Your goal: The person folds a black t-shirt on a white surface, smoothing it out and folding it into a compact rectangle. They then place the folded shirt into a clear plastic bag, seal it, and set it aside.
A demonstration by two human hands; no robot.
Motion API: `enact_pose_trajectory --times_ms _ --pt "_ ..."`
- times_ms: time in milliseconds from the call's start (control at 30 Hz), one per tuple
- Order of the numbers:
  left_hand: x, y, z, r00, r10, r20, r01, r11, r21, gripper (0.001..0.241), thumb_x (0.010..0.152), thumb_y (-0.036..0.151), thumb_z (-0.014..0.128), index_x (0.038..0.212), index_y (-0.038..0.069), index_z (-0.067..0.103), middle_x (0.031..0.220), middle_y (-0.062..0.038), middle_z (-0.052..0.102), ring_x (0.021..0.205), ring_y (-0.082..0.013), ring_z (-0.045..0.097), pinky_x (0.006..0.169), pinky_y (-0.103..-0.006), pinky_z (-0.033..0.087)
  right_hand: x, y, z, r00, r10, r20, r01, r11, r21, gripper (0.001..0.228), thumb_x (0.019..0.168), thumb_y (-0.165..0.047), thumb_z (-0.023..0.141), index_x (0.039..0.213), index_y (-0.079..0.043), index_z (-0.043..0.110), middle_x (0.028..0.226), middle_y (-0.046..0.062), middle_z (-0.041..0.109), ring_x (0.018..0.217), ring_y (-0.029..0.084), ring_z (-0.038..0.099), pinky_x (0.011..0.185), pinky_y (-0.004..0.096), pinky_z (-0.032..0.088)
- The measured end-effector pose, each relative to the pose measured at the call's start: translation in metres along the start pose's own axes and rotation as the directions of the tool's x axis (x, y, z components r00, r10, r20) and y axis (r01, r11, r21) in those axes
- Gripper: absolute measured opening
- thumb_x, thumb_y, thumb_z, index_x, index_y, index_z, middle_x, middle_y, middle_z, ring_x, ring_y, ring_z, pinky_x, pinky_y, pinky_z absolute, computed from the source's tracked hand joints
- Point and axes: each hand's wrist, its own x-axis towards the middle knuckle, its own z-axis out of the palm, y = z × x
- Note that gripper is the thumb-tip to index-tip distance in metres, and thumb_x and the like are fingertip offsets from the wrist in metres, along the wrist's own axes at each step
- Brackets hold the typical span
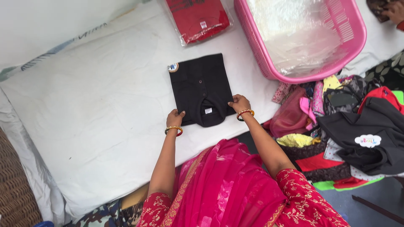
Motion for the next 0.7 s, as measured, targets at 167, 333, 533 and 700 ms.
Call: enact_pose_trajectory --times_ms 167,333,533,700 --pt "0.065 0.009 0.002 0.992 0.078 -0.098 -0.100 0.963 -0.249 0.043 0.086 0.032 0.080 0.120 0.007 0.070 0.096 -0.007 0.072 0.089 -0.0188 0.068 0.082 -0.0317 0.051 0.067 -0.010 0.007 0.985 -0.158 -0.062 0.169 0.952 0.256 0.042 0.078 -0.018 0.085 0.116 -0.009 0.070 0.102 0.002 0.073 0.095 0.015 0.070 0.090 0.029 0.055" --pt "0.106 0.070 -0.017 0.997 -0.059 -0.056 0.013 0.795 -0.607 0.047 0.088 0.024 0.077 0.131 0.008 0.064 0.099 -0.005 0.068 0.083 -0.0131 0.060 0.072 -0.0294 0.049 0.153 -0.038 0.013 0.978 -0.193 -0.086 0.211 0.894 0.395 0.058 0.080 -0.017 0.085 0.133 -0.007 0.062 0.118 0.009 0.069 0.106 0.019 0.067 0.095 0.032 0.053" --pt "0.141 0.098 -0.017 0.989 -0.046 -0.139 -0.069 0.693 -0.718 0.053 0.085 0.007 0.079 0.133 0.008 0.058 0.094 -0.005 0.073 0.088 -0.0107 0.065 0.083 -0.0261 0.050 0.174 -0.101 -0.006 0.987 -0.132 -0.089 0.153 0.935 0.320 0.041 0.083 -0.026 0.085 0.116 -0.007 0.072 0.100 0.005 0.075 0.094 0.015 0.071 0.089 0.029 0.055" --pt "0.142 0.109 -0.024 0.984 0.005 -0.179 -0.138 0.656 -0.742 0.053 0.084 -0.007 0.072 0.133 0.009 0.061 0.086 -0.004 0.072 0.086 -0.0104 0.066 0.089 -0.0273 0.052 0.177 -0.114 -0.016 0.998 -0.062 -0.010 0.062 0.972 0.227 0.033 0.086 -0.031 0.085 0.079 -0.004 0.068 0.071 0.002 0.060 0.068 0.013 0.053 0.067 0.033 0.045"
